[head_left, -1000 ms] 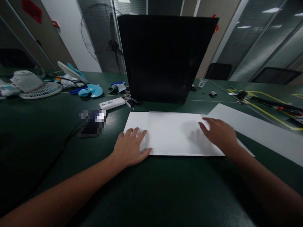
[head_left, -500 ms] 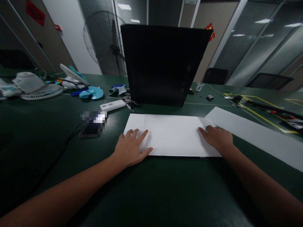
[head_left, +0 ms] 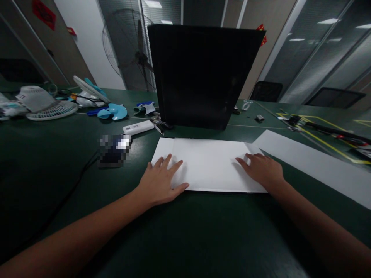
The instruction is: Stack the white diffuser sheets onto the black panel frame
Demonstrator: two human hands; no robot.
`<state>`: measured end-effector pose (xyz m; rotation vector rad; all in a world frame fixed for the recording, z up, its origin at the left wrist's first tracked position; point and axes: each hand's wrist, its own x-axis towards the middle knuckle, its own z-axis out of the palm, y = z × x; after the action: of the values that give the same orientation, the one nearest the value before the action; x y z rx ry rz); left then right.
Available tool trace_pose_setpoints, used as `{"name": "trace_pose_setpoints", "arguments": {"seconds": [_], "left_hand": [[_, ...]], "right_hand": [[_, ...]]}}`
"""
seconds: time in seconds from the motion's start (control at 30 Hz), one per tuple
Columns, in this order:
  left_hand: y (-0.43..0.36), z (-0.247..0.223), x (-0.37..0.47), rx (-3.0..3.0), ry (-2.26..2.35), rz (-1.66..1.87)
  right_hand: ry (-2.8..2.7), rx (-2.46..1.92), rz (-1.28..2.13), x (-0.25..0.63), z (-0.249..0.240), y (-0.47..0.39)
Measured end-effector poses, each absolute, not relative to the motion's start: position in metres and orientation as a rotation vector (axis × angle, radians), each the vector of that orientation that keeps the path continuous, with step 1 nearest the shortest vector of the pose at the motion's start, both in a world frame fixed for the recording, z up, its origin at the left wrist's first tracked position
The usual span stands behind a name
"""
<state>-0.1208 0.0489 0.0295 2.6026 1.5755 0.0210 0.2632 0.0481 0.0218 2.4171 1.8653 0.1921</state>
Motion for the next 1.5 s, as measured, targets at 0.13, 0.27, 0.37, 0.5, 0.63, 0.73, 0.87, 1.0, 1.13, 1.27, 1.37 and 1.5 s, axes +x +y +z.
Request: {"name": "trace_pose_setpoints", "arguments": {"seconds": [0.13, 0.27, 0.37, 0.5, 0.63, 0.73, 0.87, 1.0, 1.13, 1.27, 1.37, 1.5], "left_hand": [[0.050, 0.030, -0.121, 2.627, 1.578, 0.048], [0.050, 0.029, -0.121, 2.642, 1.567, 0.061], [0.050, 0.028, -0.121, 2.651, 1.572, 0.045], [0.049, 0.027, -0.121, 2.648, 1.576, 0.038], [0.050, 0.025, -0.122, 2.659, 1.578, 0.030], [0.053, 0.022, -0.123, 2.668, 1.587, 0.033], [0.061, 0.019, -0.125, 2.684, 1.604, 0.075], [0.066, 0.017, -0.127, 2.672, 1.649, 0.113], [0.066, 0.017, -0.127, 2.649, 1.653, 0.107], [0.063, 0.019, -0.126, 2.636, 1.672, 0.095], [0.063, 0.021, -0.126, 2.657, 1.676, 0.084], [0.063, 0.022, -0.125, 2.641, 1.696, 0.072]], "right_hand": [[1.909, 2.373, 0.251, 0.260, 0.020, 0.048], [2.051, 2.274, 0.298, 0.256, 0.016, 0.048], [2.172, 2.209, 0.340, 0.252, 0.014, 0.049], [2.368, 2.123, 0.361, 0.248, 0.011, 0.049], [2.460, 2.135, 0.363, 0.255, 0.008, 0.052], [2.402, 2.199, 0.406, 0.271, 0.005, 0.056], [2.278, 2.242, 0.422, 0.293, 0.003, 0.060], [2.133, 2.364, 0.318, 0.300, 0.005, 0.060], [2.084, 2.376, 0.272, 0.295, 0.006, 0.059], [2.100, 2.369, 0.263, 0.292, 0.003, 0.059], [2.100, 2.372, 0.251, 0.290, 0.002, 0.060], [2.105, 2.374, 0.226, 0.289, 0.003, 0.061]]}}
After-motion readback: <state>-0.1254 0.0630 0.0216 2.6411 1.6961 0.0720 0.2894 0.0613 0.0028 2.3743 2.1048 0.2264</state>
